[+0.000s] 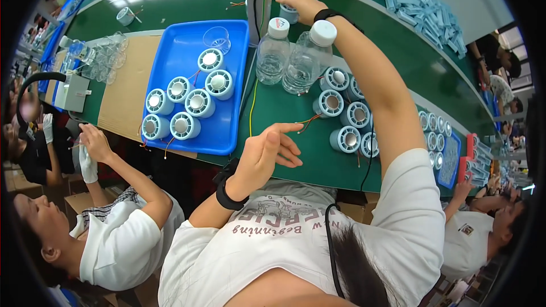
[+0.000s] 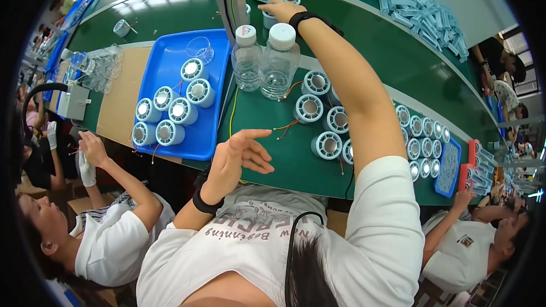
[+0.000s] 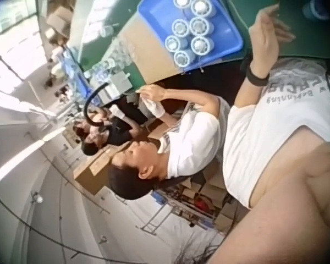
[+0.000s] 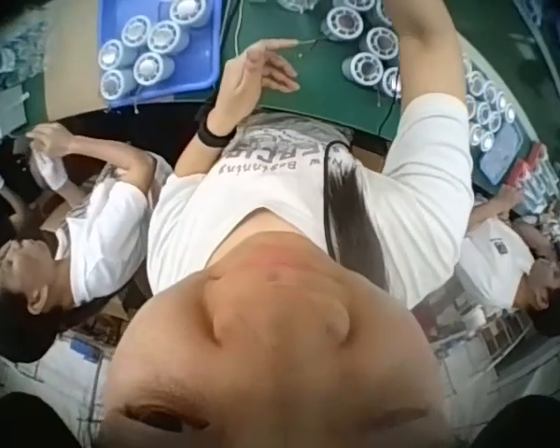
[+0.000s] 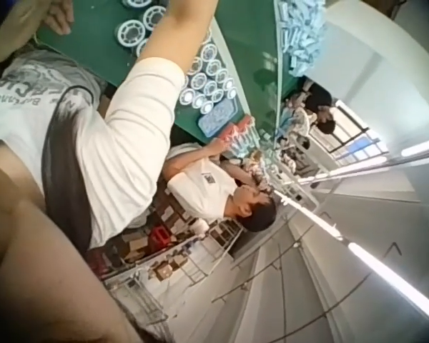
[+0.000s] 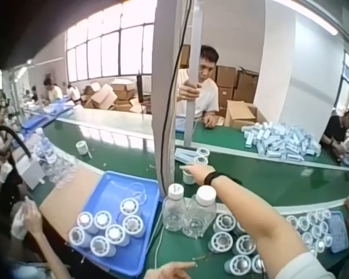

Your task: The person wipes a fan motor with a cloth, wipes a plastic housing, and then places the motor inside the housing. They set the assembled unit on the table and pick up another motor to repeat the process.

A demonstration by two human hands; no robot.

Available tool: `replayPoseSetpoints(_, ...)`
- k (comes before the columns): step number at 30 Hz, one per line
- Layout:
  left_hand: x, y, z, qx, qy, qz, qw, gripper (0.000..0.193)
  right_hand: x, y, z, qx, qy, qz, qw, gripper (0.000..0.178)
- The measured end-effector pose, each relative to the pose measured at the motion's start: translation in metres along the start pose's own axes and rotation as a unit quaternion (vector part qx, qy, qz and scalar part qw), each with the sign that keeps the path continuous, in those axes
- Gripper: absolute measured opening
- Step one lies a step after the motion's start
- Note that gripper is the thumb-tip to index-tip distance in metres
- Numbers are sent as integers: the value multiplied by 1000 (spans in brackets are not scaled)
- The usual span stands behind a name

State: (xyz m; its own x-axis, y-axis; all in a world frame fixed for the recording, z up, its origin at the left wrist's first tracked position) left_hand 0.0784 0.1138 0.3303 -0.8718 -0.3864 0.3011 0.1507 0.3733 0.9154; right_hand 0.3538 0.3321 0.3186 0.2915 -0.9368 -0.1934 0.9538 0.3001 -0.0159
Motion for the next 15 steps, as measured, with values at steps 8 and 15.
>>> replayPoseSetpoints(8,-2,1,5,-7,26,-10,1000,71,40,4,52,-39,-22,-77,996,65)
replayPoseSetpoints(15,-10,0,-10,39,-18,-71,997,63,155,-77,181,-113,36,-150,982,54)
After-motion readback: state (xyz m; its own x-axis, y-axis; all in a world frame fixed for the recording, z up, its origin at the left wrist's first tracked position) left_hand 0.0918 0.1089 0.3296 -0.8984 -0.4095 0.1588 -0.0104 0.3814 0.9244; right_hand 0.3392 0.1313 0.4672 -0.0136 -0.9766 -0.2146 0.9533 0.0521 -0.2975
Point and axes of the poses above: each hand's wrist, its own x-axis away from the middle knuckle, its own z-axis out of the back of the hand, y = z × x, the point moved 10 cm from there along -x, towards the middle knuckle, and after that the axes turned 15 degrees about z, right-handed, at the moved point
